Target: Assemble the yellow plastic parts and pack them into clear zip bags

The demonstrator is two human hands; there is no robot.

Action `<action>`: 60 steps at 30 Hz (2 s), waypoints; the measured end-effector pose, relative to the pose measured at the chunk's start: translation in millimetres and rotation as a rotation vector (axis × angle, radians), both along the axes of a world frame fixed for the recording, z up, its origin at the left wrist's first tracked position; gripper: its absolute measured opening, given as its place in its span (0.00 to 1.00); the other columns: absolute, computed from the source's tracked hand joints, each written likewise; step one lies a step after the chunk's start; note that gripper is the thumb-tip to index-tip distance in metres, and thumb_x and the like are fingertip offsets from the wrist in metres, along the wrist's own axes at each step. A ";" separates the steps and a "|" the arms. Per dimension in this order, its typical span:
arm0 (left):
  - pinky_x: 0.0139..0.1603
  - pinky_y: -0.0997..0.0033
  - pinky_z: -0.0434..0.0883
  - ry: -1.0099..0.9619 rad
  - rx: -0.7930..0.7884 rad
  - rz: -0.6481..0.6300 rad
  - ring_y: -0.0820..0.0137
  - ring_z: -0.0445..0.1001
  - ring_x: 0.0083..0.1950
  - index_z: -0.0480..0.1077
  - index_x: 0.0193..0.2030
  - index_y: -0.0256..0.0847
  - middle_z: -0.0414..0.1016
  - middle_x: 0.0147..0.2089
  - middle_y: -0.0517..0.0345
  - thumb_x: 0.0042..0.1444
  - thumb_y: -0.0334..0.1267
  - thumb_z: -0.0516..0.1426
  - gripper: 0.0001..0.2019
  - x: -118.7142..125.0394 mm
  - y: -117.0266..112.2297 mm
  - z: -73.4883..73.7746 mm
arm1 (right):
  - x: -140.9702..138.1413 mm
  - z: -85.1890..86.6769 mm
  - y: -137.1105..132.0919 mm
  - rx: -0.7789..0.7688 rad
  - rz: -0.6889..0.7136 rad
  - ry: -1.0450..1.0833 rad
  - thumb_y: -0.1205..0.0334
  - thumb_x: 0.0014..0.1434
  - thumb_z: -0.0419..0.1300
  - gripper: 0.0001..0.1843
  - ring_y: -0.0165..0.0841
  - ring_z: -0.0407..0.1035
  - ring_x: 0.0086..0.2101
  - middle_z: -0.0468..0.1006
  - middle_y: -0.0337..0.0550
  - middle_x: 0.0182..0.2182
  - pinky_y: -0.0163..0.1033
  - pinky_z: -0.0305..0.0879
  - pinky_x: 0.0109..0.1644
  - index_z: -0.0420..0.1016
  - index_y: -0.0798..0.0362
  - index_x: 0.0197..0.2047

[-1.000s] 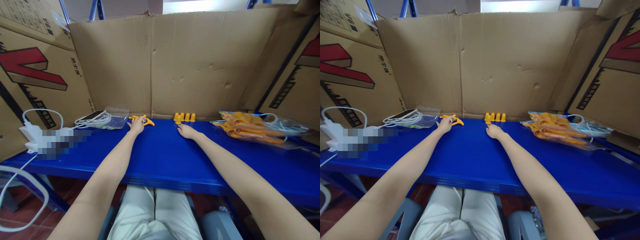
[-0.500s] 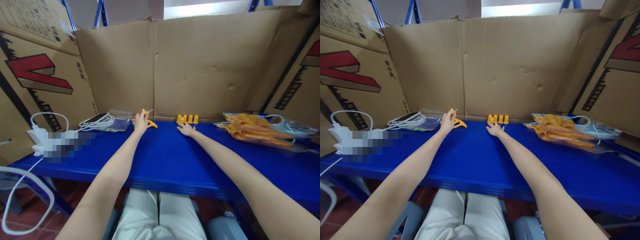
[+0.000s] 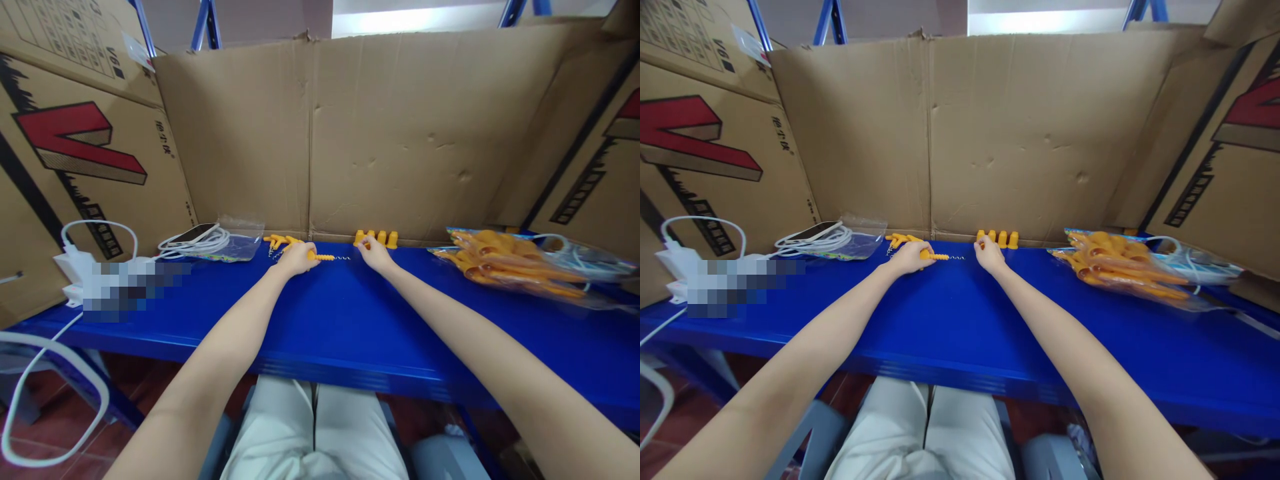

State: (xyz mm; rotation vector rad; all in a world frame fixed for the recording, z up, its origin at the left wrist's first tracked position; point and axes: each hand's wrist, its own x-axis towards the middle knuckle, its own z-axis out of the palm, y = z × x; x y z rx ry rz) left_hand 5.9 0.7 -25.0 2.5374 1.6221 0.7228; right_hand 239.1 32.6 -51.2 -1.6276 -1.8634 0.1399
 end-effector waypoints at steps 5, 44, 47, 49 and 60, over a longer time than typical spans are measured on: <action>0.35 0.70 0.65 0.040 -0.041 0.009 0.67 0.73 0.32 0.71 0.36 0.41 0.75 0.29 0.59 0.46 0.42 0.59 0.10 3.1 -2.7 1.7 | -1.9 15.9 -21.3 -0.081 -0.006 0.302 0.64 0.57 0.51 0.12 0.30 0.66 0.24 0.72 0.42 0.29 0.39 0.63 0.35 0.60 0.51 0.46; 0.37 0.70 0.66 0.051 -0.007 -0.037 0.66 0.74 0.36 0.72 0.36 0.41 0.77 0.32 0.57 0.47 0.44 0.58 0.12 -0.1 2.3 -1.8 | 6.7 32.0 -47.7 -0.062 0.297 -0.195 0.71 0.48 0.62 0.16 0.38 0.70 0.41 0.77 0.45 0.41 0.41 0.63 0.47 0.75 0.53 0.42; 0.37 0.70 0.66 0.055 -0.013 -0.041 0.67 0.74 0.35 0.73 0.38 0.41 0.76 0.29 0.58 0.47 0.44 0.58 0.13 3.8 -0.9 -1.6 | 1.9 30.8 -47.9 -0.044 0.349 -0.147 0.71 0.48 0.62 0.17 0.37 0.71 0.41 0.77 0.45 0.41 0.40 0.64 0.47 0.75 0.54 0.43; 0.37 0.71 0.66 0.049 -0.016 -0.040 0.67 0.74 0.34 0.73 0.38 0.42 0.76 0.27 0.59 0.47 0.44 0.58 0.13 6.1 -3.7 -1.5 | -0.8 28.9 -46.4 -0.027 0.375 -0.141 0.71 0.47 0.62 0.17 0.36 0.70 0.42 0.77 0.44 0.41 0.39 0.63 0.48 0.75 0.54 0.43; 0.41 0.68 0.66 0.074 0.030 0.005 0.65 0.74 0.36 0.73 0.38 0.42 0.76 0.29 0.57 0.47 0.43 0.58 0.12 8.9 -6.7 0.4 | -1.9 25.0 -43.2 -0.034 0.478 -0.059 0.65 0.52 0.60 0.16 0.34 0.70 0.42 0.77 0.44 0.43 0.39 0.64 0.48 0.74 0.55 0.45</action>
